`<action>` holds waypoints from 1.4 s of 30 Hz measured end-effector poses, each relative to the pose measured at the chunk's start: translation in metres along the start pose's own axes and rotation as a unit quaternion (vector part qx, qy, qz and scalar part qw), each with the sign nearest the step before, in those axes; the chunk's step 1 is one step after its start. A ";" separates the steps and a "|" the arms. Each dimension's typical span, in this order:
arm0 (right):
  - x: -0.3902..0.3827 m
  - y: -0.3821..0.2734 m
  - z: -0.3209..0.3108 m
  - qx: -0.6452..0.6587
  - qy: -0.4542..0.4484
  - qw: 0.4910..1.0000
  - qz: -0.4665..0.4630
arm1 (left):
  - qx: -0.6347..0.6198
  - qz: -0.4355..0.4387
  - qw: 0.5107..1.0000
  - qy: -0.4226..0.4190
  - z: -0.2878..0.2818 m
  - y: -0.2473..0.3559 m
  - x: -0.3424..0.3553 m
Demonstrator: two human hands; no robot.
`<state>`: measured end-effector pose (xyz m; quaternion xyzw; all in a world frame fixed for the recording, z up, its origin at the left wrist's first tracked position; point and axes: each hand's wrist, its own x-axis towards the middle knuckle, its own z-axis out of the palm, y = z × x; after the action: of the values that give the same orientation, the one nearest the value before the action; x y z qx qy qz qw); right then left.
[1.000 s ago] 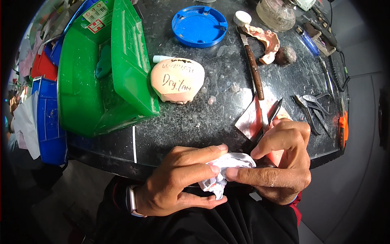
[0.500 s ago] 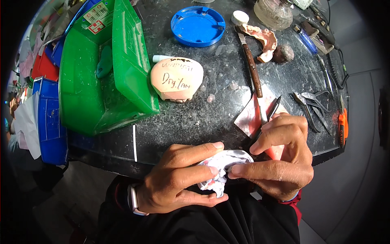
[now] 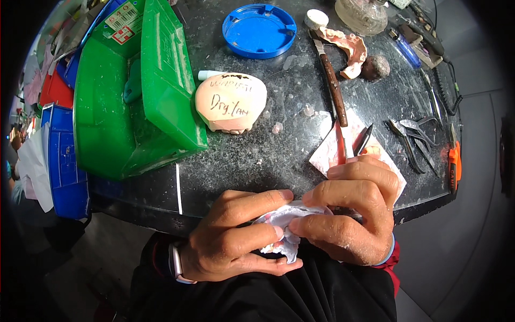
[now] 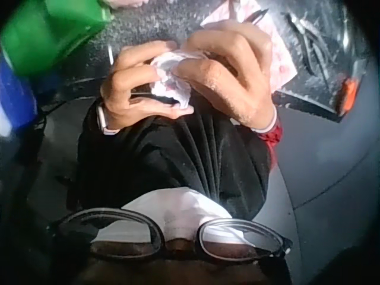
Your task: The person fits pink wax components onto a white dental cast. They use hands to align the wax and then use a rotary tool to trim the edges of the wax before re-aligning it on the model.
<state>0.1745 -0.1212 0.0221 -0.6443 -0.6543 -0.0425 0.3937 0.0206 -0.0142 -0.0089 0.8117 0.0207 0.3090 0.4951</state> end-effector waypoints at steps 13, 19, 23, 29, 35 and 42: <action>-0.004 0.002 0.005 0.005 0.087 0.995 -0.050 | -0.012 0.008 1.000 0.011 0.003 -0.001 -0.004; -0.003 0.005 -0.002 0.029 0.048 0.998 -0.010 | 0.076 0.046 0.996 -0.002 0.001 -0.003 0.005; -0.003 0.006 -0.006 0.029 0.008 1.000 0.001 | 0.051 0.035 0.998 -0.019 -0.003 -0.002 0.008; -0.001 0.004 -0.008 0.009 0.004 1.000 -0.015 | -0.007 -0.009 1.000 -0.019 -0.002 0.001 0.006; -0.001 0.005 -0.006 0.007 -0.010 1.000 -0.006 | -0.008 -0.018 0.999 -0.028 -0.005 0.001 0.009; -0.001 0.005 -0.007 0.013 -0.015 1.000 -0.010 | -0.027 -0.034 0.998 -0.035 -0.005 0.003 0.009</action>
<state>0.1823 -0.1256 0.0239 -0.6334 -0.6668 -0.0283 0.3915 0.0245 -0.0089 -0.0013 0.8071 0.0227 0.2644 0.5274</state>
